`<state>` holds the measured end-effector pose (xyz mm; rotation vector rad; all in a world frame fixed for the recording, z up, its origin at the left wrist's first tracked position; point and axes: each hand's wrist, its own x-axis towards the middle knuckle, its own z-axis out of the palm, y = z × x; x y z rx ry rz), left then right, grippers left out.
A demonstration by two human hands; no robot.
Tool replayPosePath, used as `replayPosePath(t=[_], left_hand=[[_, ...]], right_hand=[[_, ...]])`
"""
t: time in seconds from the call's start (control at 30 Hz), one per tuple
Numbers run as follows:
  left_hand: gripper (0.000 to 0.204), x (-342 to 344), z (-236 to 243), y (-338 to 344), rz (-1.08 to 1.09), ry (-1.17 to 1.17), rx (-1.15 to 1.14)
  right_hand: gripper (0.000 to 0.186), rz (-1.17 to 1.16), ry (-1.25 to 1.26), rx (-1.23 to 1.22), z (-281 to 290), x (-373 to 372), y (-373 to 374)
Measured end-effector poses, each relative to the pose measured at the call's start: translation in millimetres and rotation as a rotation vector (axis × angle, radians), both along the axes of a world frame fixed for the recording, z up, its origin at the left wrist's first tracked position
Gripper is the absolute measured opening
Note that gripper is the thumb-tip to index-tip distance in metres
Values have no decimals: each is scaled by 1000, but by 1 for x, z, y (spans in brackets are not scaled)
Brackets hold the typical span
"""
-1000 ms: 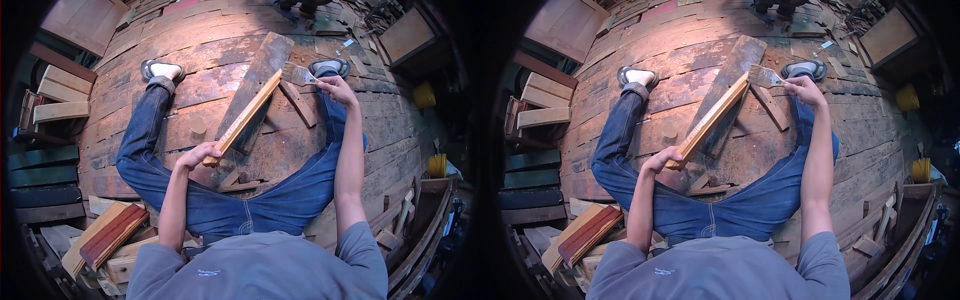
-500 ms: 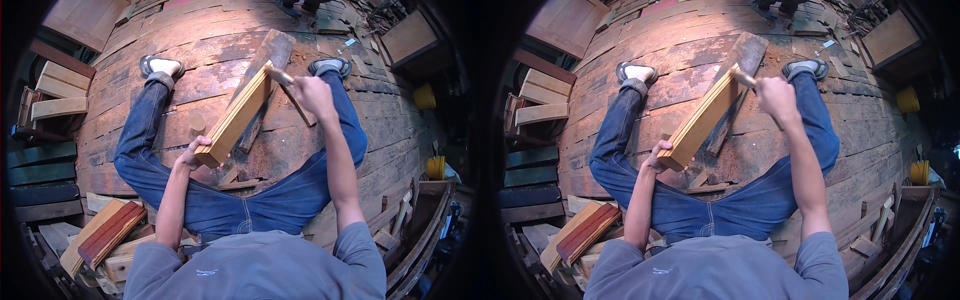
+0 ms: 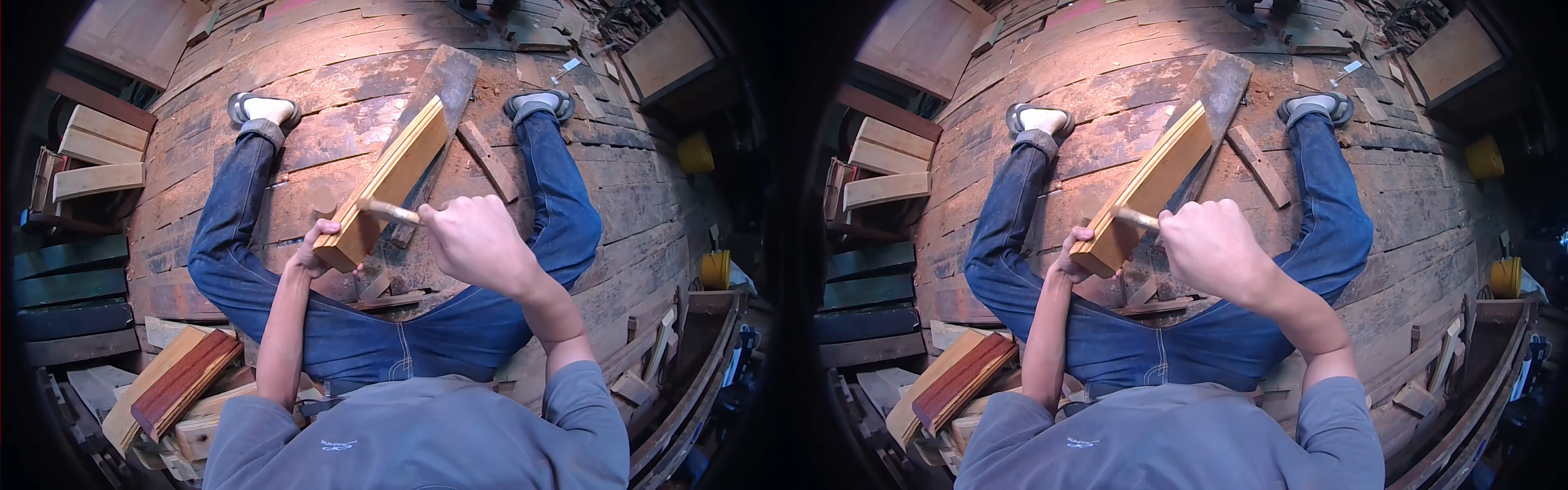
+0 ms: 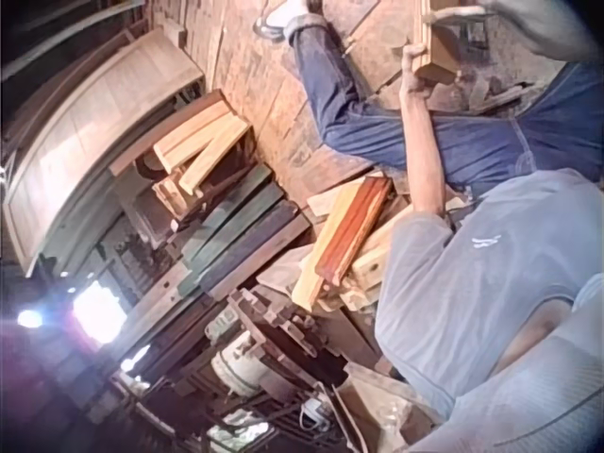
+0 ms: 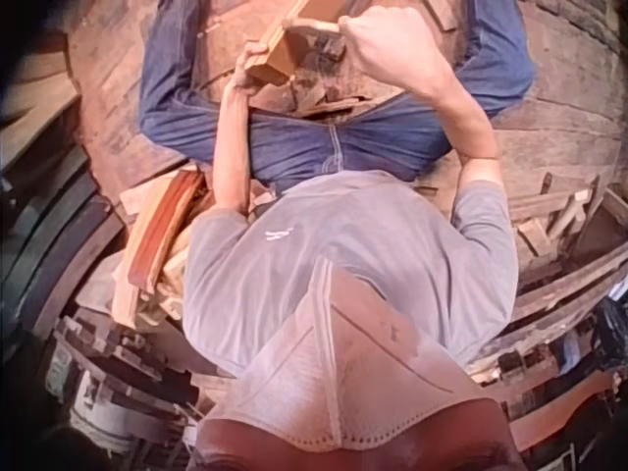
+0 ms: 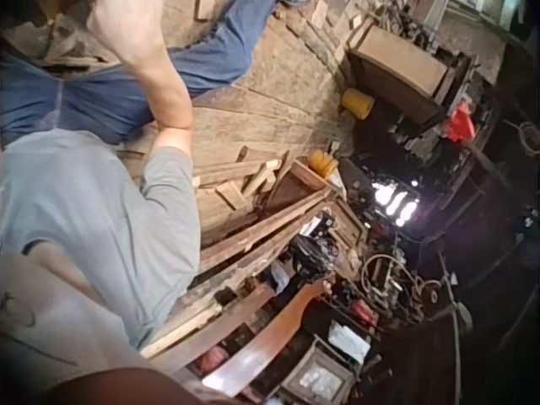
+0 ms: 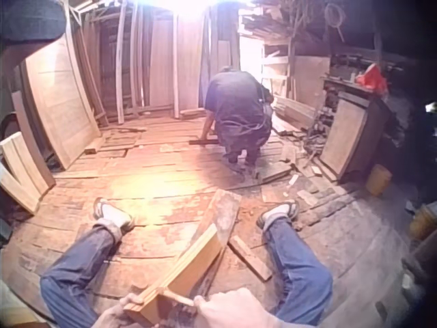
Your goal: The person is sitting on a workshop floor varnishing a wooden block with a paintbrush.
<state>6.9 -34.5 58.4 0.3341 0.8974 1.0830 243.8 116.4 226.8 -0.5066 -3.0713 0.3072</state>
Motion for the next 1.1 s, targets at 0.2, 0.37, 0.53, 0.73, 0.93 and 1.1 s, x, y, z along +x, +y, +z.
replayPosePath(t=[0.2, 0.37, 0.53, 0.73, 0.93, 1.1], left_hand=[[83, 5, 1, 2, 20, -36, 21], [88, 9, 9, 7, 16, -257, 65], [91, 13, 16, 11, 100, -370, 75], [93, 12, 15, 10, 104, -433, 84], [89, 11, 12, 7, 73, -311, 63], [91, 9, 12, 10, 92, -291, 69]], right_hand=[[17, 73, 19, -249, -9, 5, 49], [26, -79, 88, -640, -66, 8, 127], [27, -348, 84, -658, -101, 15, 164], [21, -672, 49, -64, -89, 4, 146], [14, -468, -165, -35, -63, -19, 90], [16, -163, -122, -5, -28, -21, 20]])
